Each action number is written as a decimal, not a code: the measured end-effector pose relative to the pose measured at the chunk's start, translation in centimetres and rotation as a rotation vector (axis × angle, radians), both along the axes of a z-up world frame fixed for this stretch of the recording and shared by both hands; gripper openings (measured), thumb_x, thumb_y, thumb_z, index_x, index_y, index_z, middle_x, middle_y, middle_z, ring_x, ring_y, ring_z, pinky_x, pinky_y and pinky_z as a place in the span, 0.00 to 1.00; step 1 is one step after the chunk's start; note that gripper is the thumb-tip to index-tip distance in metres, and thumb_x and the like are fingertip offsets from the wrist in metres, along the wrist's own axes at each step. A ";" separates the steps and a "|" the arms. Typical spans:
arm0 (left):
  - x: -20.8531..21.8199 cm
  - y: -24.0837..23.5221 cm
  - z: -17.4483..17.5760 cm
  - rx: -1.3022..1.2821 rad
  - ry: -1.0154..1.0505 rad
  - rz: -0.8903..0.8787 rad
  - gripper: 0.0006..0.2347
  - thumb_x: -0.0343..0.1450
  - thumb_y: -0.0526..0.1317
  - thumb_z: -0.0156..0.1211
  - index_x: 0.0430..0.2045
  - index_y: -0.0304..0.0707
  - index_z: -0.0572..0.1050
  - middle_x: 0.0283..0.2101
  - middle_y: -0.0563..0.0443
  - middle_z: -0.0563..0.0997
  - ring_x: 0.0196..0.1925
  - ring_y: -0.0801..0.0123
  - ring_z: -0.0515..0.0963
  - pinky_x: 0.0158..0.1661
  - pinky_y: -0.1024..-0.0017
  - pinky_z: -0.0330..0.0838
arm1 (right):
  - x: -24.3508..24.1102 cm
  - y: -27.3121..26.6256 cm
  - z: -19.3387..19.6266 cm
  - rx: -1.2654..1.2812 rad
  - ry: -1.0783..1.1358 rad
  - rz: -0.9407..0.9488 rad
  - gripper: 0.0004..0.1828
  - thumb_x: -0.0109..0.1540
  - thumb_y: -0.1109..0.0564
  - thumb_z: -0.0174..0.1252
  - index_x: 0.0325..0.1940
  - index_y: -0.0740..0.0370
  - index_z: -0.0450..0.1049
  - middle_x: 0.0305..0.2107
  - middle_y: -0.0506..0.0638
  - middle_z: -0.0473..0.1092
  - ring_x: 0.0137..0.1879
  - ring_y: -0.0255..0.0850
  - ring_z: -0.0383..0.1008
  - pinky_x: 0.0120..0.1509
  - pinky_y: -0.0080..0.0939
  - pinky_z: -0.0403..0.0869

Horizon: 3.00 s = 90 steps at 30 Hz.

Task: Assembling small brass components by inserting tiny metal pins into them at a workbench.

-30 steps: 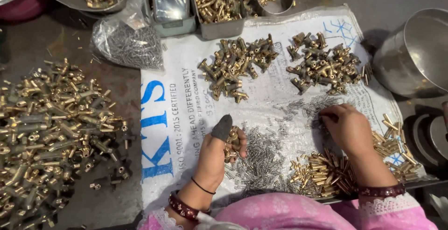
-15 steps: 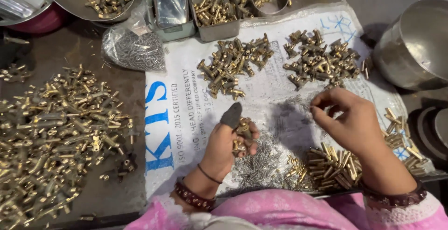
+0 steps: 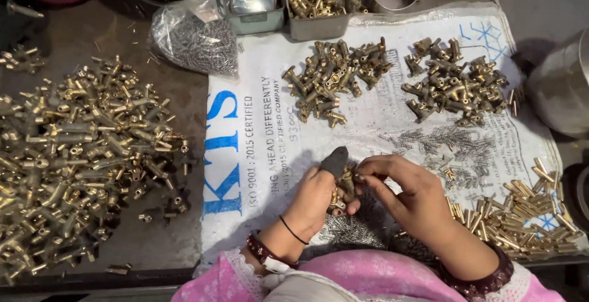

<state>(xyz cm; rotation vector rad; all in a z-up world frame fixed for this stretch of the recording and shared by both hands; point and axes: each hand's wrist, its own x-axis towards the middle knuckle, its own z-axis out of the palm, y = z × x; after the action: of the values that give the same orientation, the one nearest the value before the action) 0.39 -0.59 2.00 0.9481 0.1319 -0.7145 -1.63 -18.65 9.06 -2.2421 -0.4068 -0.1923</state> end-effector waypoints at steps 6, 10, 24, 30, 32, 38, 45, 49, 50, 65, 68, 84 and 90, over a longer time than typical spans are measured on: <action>0.1 -0.1 0.6 -0.002 0.031 0.018 0.15 0.78 0.46 0.46 0.38 0.34 0.76 0.30 0.49 0.83 0.21 0.66 0.82 0.14 0.76 0.61 | -0.2 0.2 -0.1 -0.077 -0.119 0.086 0.10 0.59 0.64 0.64 0.43 0.64 0.75 0.42 0.53 0.75 0.47 0.45 0.80 0.50 0.40 0.78; -0.2 -0.4 0.2 0.027 0.040 -0.023 0.14 0.77 0.45 0.47 0.42 0.33 0.75 0.32 0.49 0.84 0.23 0.63 0.84 0.16 0.74 0.62 | -0.7 -0.4 -0.2 -0.124 -0.099 0.077 0.09 0.57 0.64 0.65 0.41 0.63 0.75 0.42 0.54 0.75 0.46 0.46 0.80 0.48 0.40 0.77; 1.4 3.0 -0.5 0.053 -0.133 0.110 0.20 0.79 0.46 0.49 0.18 0.31 0.66 0.32 0.44 0.85 0.31 0.70 0.87 0.18 0.78 0.61 | 10.0 1.5 -3.7 -0.138 -0.052 -0.022 0.12 0.57 0.61 0.69 0.44 0.62 0.78 0.37 0.52 0.76 0.42 0.44 0.78 0.47 0.41 0.78; 1.1 3.9 1.5 0.110 0.005 0.135 0.10 0.76 0.42 0.49 0.41 0.36 0.76 0.31 0.50 0.83 0.25 0.75 0.81 0.19 0.79 0.59 | 9.7 2.6 -5.2 0.017 0.365 -0.141 0.13 0.58 0.61 0.68 0.45 0.61 0.76 0.35 0.50 0.76 0.39 0.39 0.77 0.47 0.39 0.77; 1.2 3.4 2.4 0.096 0.000 0.251 0.14 0.70 0.36 0.46 0.48 0.46 0.73 0.34 0.55 0.85 0.22 0.75 0.80 0.17 0.80 0.58 | 7.8 2.9 -2.7 0.271 0.417 -0.011 0.10 0.60 0.63 0.63 0.46 0.62 0.76 0.38 0.48 0.77 0.43 0.35 0.78 0.49 0.37 0.78; 0.9 3.5 2.0 0.205 -0.197 0.172 0.14 0.74 0.33 0.56 0.55 0.38 0.76 0.36 0.48 0.84 0.26 0.80 0.77 0.21 0.84 0.58 | 10.1 -8.9 -2.4 0.358 0.331 -0.518 0.09 0.70 0.58 0.56 0.49 0.62 0.79 0.40 0.52 0.79 0.43 0.37 0.80 0.49 0.38 0.80; 1.2 2.1 1.7 0.242 -0.130 0.156 0.19 0.70 0.30 0.47 0.56 0.44 0.72 0.36 0.54 0.84 0.25 0.79 0.78 0.18 0.82 0.61 | 5.8 -8.1 -4.8 -0.206 0.219 -0.331 0.10 0.60 0.57 0.65 0.45 0.59 0.81 0.39 0.51 0.79 0.40 0.40 0.80 0.45 0.41 0.78; -0.3 0.8 -1.4 0.229 -0.167 0.087 0.16 0.68 0.26 0.48 0.50 0.33 0.75 0.34 0.50 0.84 0.27 0.75 0.80 0.22 0.81 0.66 | 6.5 -4.8 -4.7 -0.516 -0.056 -0.150 0.11 0.57 0.56 0.65 0.43 0.57 0.83 0.41 0.51 0.77 0.46 0.49 0.77 0.48 0.46 0.77; -0.8 0.3 -2.6 0.201 -0.183 0.045 0.15 0.68 0.25 0.50 0.47 0.31 0.77 0.32 0.46 0.83 0.27 0.73 0.80 0.24 0.79 0.67 | 7.1 -4.4 -4.6 -0.617 -0.041 -0.143 0.10 0.58 0.55 0.65 0.43 0.57 0.83 0.41 0.50 0.77 0.47 0.50 0.77 0.47 0.47 0.77; -1.3 1.7 0.1 0.442 -0.719 -0.103 0.13 0.64 0.32 0.62 0.42 0.31 0.79 0.35 0.44 0.85 0.40 0.71 0.82 0.41 0.70 0.77 | 1.1 0.0 -1.4 0.317 0.087 0.208 0.07 0.59 0.61 0.69 0.39 0.62 0.80 0.40 0.51 0.78 0.55 0.45 0.78 0.63 0.46 0.74; -0.7 1.7 2.5 0.603 -0.668 -0.215 0.16 0.61 0.32 0.61 0.43 0.34 0.79 0.30 0.45 0.83 0.32 0.73 0.83 0.37 0.71 0.76 | 0.4 0.2 -2.2 0.345 0.061 0.171 0.06 0.60 0.62 0.70 0.38 0.62 0.79 0.38 0.50 0.78 0.53 0.46 0.80 0.64 0.47 0.74; -1.5 -3.4 3.7 0.419 -0.235 -0.135 0.09 0.68 0.28 0.61 0.40 0.32 0.83 0.33 0.53 0.82 0.33 0.74 0.77 0.35 0.76 0.71 | -1.6 -21.4 -4.5 -0.547 -0.197 -0.617 0.16 0.62 0.52 0.64 0.52 0.58 0.78 0.50 0.53 0.75 0.51 0.49 0.77 0.50 0.46 0.77; -1.5 -3.3 2.3 0.273 -0.362 -0.018 0.19 0.61 0.21 0.47 0.41 0.30 0.81 0.38 0.56 0.84 0.38 0.78 0.78 0.39 0.81 0.71 | -1.2 -26.5 -8.0 -0.900 -0.151 -0.770 0.08 0.58 0.55 0.66 0.40 0.57 0.82 0.49 0.54 0.75 0.59 0.54 0.74 0.61 0.48 0.76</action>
<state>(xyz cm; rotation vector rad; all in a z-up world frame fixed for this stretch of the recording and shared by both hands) -1.15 -3.87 4.26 1.3265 -0.1016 -0.5382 -2.79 -45.13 1.07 -3.1906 0.4216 -0.6873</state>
